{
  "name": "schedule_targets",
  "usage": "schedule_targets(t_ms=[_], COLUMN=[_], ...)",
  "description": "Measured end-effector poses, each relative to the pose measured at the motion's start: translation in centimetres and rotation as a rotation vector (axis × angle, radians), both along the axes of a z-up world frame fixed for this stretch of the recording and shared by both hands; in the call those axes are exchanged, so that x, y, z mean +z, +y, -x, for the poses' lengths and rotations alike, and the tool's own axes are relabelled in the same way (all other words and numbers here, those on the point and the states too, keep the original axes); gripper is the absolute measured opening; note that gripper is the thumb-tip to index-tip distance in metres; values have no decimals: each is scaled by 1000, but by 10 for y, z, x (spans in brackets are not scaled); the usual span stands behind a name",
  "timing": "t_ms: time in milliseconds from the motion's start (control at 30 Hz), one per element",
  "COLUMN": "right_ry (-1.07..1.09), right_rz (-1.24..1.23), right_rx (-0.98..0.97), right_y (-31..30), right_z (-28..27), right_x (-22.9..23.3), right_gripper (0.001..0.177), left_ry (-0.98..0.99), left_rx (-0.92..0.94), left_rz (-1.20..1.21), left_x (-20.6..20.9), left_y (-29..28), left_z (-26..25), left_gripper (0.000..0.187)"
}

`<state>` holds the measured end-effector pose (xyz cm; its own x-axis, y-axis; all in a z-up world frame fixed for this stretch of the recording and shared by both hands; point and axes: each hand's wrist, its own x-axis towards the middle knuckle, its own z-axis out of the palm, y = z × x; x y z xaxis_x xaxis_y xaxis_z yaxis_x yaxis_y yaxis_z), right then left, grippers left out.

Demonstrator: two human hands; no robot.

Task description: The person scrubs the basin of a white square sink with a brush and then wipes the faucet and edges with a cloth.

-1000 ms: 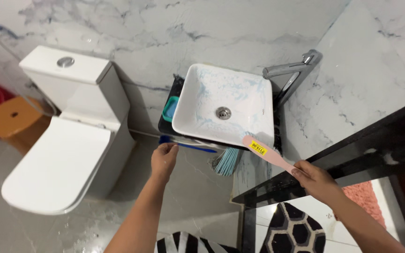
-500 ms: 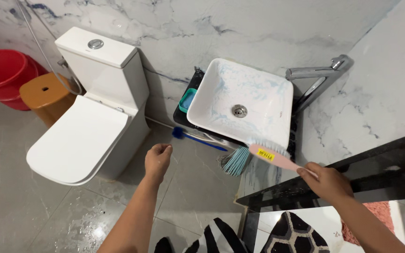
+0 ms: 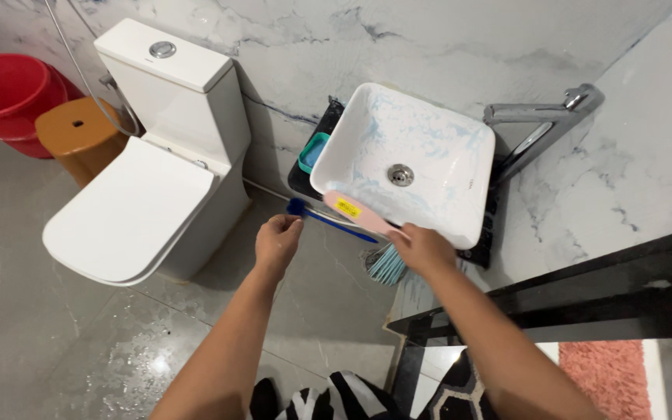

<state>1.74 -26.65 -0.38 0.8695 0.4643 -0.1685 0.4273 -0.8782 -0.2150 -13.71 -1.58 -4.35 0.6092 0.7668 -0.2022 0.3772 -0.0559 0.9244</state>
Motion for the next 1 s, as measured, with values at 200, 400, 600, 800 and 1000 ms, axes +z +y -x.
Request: schedule_targets(t_ms=[200,400,600,800,1000], right_ry=[-26,-14,22,-130,-9], right_rz=[85,248,117,57,206], right_rx=[-57,-198,-25,35,-155], right_y=[-74,-137,12,-21,-116], right_z=[-2,-3,-16,-5,-9], right_x=[0,20,-5,-12,10], right_gripper=[52,56,55,63,61], left_ry=[-23,-6,-10,18,-29], left_rx=[-31,40,55,-13,24], left_rz=[-6,71,61,32,94], left_x=[1,-12,-11,-7,-16], left_y=[9,21,17,5,18], left_z=[12,40,41,25,33], left_gripper=[30,30,30,30,30])
